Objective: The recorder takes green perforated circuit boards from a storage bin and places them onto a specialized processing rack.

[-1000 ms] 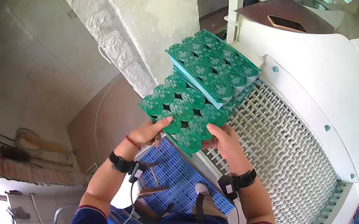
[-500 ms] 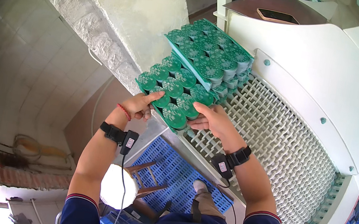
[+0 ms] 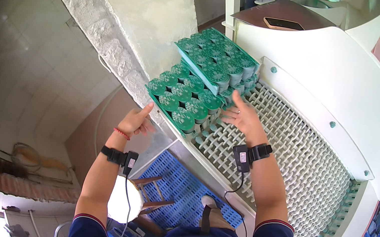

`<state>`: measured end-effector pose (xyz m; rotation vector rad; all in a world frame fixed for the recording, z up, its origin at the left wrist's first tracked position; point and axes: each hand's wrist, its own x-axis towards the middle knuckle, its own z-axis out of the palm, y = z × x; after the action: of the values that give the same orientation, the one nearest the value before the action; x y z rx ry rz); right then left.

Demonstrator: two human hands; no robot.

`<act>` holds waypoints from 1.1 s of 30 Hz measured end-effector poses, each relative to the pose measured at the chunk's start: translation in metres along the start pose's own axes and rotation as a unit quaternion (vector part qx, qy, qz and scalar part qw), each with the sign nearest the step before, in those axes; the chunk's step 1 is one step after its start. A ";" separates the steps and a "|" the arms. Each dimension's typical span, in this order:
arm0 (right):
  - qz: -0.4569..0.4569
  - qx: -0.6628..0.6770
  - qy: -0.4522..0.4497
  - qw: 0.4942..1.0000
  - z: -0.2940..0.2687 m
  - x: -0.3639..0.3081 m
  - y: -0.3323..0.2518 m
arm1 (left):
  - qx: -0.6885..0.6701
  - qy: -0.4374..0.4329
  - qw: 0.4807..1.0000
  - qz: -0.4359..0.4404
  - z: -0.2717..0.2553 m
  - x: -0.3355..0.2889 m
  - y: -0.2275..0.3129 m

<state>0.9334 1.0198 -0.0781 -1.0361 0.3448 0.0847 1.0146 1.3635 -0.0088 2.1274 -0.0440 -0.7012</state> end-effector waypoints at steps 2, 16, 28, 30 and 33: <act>-0.008 0.086 0.101 0.991 0.022 0.000 -0.012 | 0.041 0.111 0.991 0.058 -0.018 0.011 -0.017; -0.081 0.297 0.050 0.950 0.057 0.010 -0.052 | -0.050 -0.057 0.987 0.144 -0.011 0.115 0.165; -0.080 0.213 0.160 0.961 0.031 0.040 -0.101 | -0.130 0.017 0.978 0.162 0.051 0.159 0.187; -0.074 0.207 0.140 0.965 0.029 0.043 -0.104 | -0.120 -0.001 0.976 0.184 0.046 0.175 0.187; -0.048 0.215 0.129 0.967 0.024 0.046 -0.107 | -0.103 -0.025 0.981 0.164 0.046 0.182 0.191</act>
<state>1.0067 0.9814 0.0069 -0.6294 0.5225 -0.2079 1.1857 1.1613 0.0293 1.8451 -0.3295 -0.5377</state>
